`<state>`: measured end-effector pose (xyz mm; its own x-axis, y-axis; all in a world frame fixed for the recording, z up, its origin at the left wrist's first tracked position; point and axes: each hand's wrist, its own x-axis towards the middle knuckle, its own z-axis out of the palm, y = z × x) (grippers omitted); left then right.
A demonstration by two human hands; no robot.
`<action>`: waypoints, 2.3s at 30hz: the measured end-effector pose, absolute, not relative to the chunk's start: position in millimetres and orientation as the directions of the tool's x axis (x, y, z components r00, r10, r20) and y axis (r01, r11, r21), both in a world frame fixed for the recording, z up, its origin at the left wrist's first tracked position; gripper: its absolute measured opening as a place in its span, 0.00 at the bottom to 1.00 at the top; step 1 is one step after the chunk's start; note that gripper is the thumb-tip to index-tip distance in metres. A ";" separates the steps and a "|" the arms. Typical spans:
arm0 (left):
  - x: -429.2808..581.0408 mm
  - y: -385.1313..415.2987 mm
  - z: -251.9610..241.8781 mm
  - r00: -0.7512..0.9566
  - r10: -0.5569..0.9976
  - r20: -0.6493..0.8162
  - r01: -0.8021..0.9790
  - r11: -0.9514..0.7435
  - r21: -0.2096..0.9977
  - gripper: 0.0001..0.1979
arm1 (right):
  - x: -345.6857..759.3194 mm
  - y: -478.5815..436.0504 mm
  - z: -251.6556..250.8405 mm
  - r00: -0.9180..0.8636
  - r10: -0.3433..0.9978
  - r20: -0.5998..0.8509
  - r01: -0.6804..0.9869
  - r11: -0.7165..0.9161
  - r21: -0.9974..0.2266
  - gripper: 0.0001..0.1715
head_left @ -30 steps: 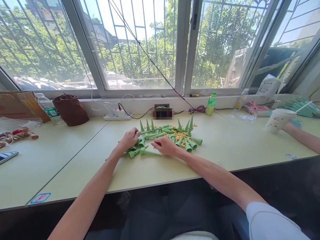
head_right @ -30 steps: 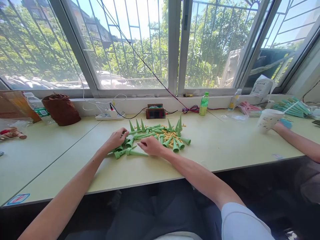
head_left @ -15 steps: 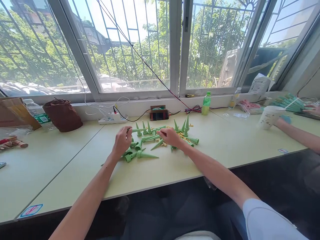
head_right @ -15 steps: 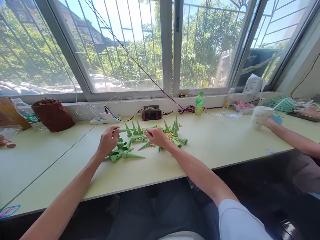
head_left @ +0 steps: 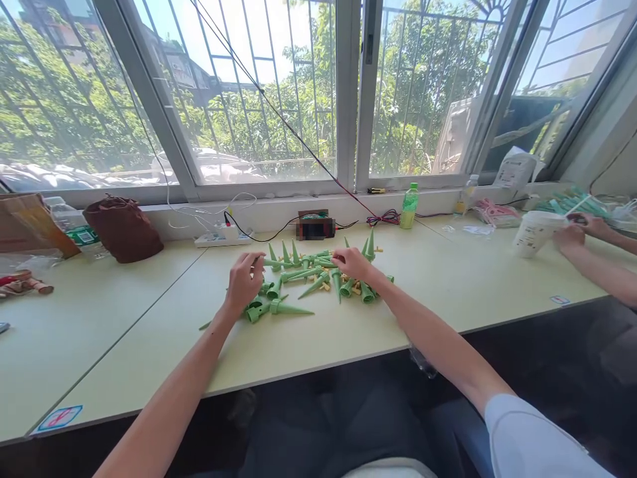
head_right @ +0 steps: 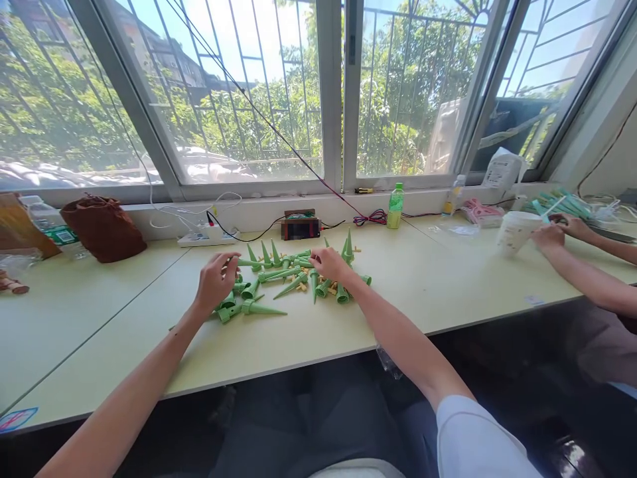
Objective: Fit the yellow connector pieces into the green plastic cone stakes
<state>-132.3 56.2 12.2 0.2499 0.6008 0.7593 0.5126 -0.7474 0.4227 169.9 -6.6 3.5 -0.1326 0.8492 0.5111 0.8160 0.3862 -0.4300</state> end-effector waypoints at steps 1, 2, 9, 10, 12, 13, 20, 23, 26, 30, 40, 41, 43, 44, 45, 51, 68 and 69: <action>-132.0 56.1 12.3 0.241 0.600 0.763 0.514 -0.746 0.424 0.13 | 169.1 -6.7 3.7 -0.136 0.852 0.506 0.816 0.386 -0.430 0.11; -131.8 55.8 12.5 0.243 0.600 0.762 0.513 -0.747 0.424 0.13 | 168.3 -6.9 3.8 -0.139 0.854 0.502 0.816 0.386 -0.430 0.12; -129.6 51.5 15.1 0.235 0.583 0.778 0.528 -0.748 0.402 0.13 | 163.1 -7.9 4.7 -0.132 0.860 0.493 0.821 0.373 -0.433 0.11; -129.3 50.9 15.4 0.238 0.575 0.783 0.532 -0.752 0.390 0.13 | 162.6 -7.7 5.0 -0.131 0.858 0.497 0.818 0.377 -0.435 0.11; -128.4 49.7 16.3 0.245 0.554 0.796 0.535 -0.762 0.366 0.13 | 162.2 -6.9 5.7 -0.143 0.852 0.503 0.804 0.397 -0.444 0.11; -127.8 49.1 16.7 0.248 0.544 0.801 0.533 -0.767 0.356 0.13 | 162.3 -6.3 6.0 -0.146 0.846 0.512 0.796 0.407 -0.447 0.11; -122.9 46.2 18.6 0.253 0.499 0.829 0.525 -0.790 0.316 0.12 | 165.9 -3.5 5.3 -0.168 0.813 0.557 0.798 0.444 -0.408 0.10; -122.0 46.2 18.6 0.251 0.494 0.832 0.528 -0.791 0.310 0.12 | 162.0 -4.8 3.7 -0.189 0.828 0.528 0.824 0.427 -0.373 0.07; -121.9 46.0 19.1 0.235 0.507 0.830 0.535 -0.780 0.324 0.12 | 155.8 -6.1 1.9 -0.203 0.859 0.470 0.851 0.392 -0.350 0.05; -121.6 43.6 21.4 0.224 0.518 0.825 0.538 -0.772 0.338 0.12 | 151.2 -5.7 -0.2 -0.222 0.857 0.465 0.857 0.399 -0.327 0.09; -115.1 33.4 26.4 0.194 0.516 0.834 0.515 -0.778 0.360 0.12 | 149.9 -5.6 4.7 -0.190 0.876 0.444 0.875 0.356 -0.329 0.14; -114.2 32.0 27.0 0.192 0.518 0.834 0.512 -0.777 0.365 0.11 | 149.3 -5.0 5.2 -0.193 0.878 0.438 0.875 0.356 -0.329 0.15; -112.3 29.3 28.0 0.195 0.524 0.829 0.506 -0.778 0.373 0.11 | 148.2 -2.1 5.1 -0.196 0.884 0.425 0.877 0.351 -0.327 0.16; -111.4 28.1 28.4 0.199 0.522 0.830 0.499 -0.783 0.372 0.11 | 147.7 0.2 4.5 -0.196 0.889 0.415 0.881 0.345 -0.323 0.17; -110.7 27.1 28.7 0.207 0.520 0.828 0.494 -0.787 0.371 0.11 | 147.3 3.0 3.5 -0.195 0.893 0.405 0.888 0.336 -0.314 0.17; -108.1 26.7 26.1 0.219 0.523 0.824 0.482 -0.792 0.374 0.10 | 147.3 15.0 -2.0 -0.201 0.925 0.321 0.923 0.289 -0.256 0.18; -67.5 8.0 48.0 0.124 0.591 0.797 0.292 -0.789 0.540 0.14 | 183.2 -5.5 9.9 -0.146 0.901 0.408 0.856 0.322 -0.405 0.14; -58.3 10.1 47.6 0.106 0.619 0.778 0.269 -0.771 0.577 0.15 | 183.6 -6.3 10.1 -0.144 0.905 0.400 0.859 0.316 -0.404 0.15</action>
